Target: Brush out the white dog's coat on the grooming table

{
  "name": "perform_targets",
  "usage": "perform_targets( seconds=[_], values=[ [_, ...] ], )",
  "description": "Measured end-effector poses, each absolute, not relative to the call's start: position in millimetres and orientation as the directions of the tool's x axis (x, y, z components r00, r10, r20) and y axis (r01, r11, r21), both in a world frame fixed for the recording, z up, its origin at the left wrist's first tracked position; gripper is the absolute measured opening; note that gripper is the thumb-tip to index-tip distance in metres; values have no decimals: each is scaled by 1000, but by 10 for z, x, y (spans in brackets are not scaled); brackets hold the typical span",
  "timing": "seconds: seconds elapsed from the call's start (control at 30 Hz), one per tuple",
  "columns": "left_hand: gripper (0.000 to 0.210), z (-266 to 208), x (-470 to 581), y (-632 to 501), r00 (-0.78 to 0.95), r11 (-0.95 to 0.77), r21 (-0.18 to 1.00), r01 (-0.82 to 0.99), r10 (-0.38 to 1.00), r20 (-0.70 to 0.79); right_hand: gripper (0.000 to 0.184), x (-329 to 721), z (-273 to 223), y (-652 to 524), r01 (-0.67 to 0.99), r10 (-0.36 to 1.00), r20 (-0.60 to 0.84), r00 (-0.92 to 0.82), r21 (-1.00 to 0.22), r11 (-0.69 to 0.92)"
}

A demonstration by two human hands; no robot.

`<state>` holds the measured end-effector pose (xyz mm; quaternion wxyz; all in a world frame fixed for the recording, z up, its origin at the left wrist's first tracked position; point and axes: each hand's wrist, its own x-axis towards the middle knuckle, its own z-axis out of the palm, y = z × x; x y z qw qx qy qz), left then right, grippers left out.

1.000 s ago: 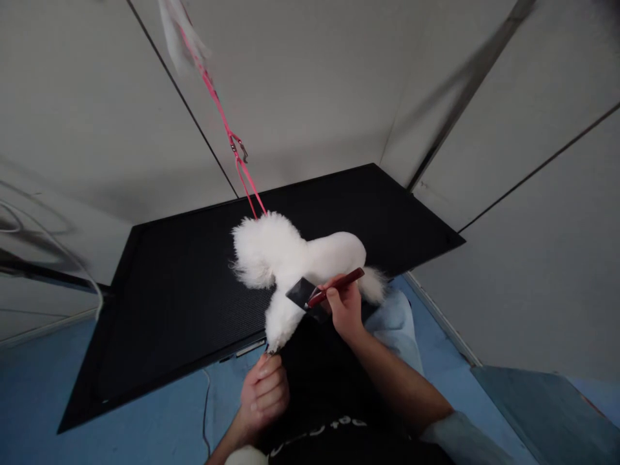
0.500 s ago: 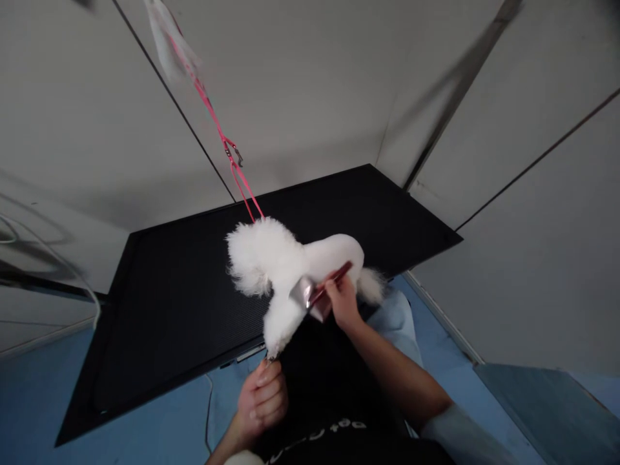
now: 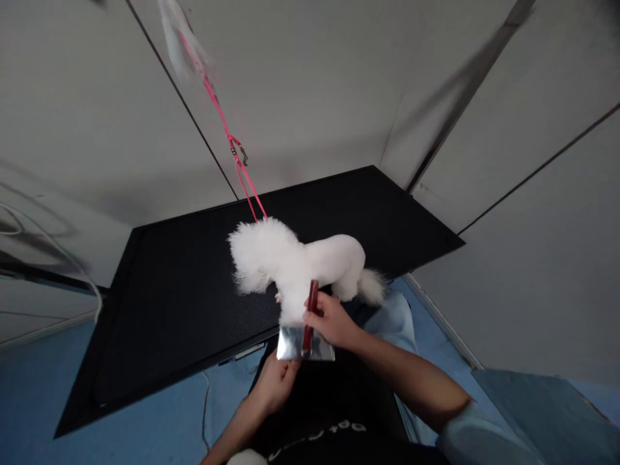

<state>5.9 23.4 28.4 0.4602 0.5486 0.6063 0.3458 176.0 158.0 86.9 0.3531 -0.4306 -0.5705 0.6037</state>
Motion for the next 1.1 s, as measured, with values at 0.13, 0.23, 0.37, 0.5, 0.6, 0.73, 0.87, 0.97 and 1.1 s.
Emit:
perform_targets(
  seconds=[0.13, 0.23, 0.37, 0.5, 0.6, 0.73, 0.87, 0.97, 1.1],
  values=[
    [25, 262, 52, 254, 74, -60, 851, 522, 997, 24, 25, 1789, 854, 1531, 90, 981, -112, -160, -991, -98],
    [22, 217, 41, 270, 148, -219, 714, 665, 976, 162, 23, 1788, 808, 1446, 54, 953, -128, -276, -992, -117],
    [30, 164, 27, 292, 234, -375, 550, 746, 921, 311, 21, 1869, 799, 1426, 57, 982, -146, -122, -989, -140],
    [34, 107, 53, 264, 301, -464, 448, 764, 871, 390, 20, 1932, 865, 1479, 93, 998, -47, -46, -995, -43],
    [31, 38, 86, 209, 270, -448, 416, 791, 866, 420, 15, 1899, 907, 1607, 218, 963, -106, -247, -975, -51],
    [33, -54, 104, 142, 237, -429, 367, 825, 853, 465, 20, 1816, 1016, 1803, 298, 996, 12, -92, -954, 39],
    [32, -93, 101, 118, 239, -457, 339, 822, 818, 524, 12, 1708, 1207, 1889, 377, 931, 1, -364, -914, 148],
    [36, -77, 96, 138, 242, -465, 339, 818, 813, 530, 12, 1662, 1346, 1938, 493, 952, 29, -306, -850, 184],
    [40, -61, 85, 161, 246, -481, 339, 808, 799, 549, 13, 1637, 1395, 1946, 476, 925, 95, -369, -835, 276]
  ],
)
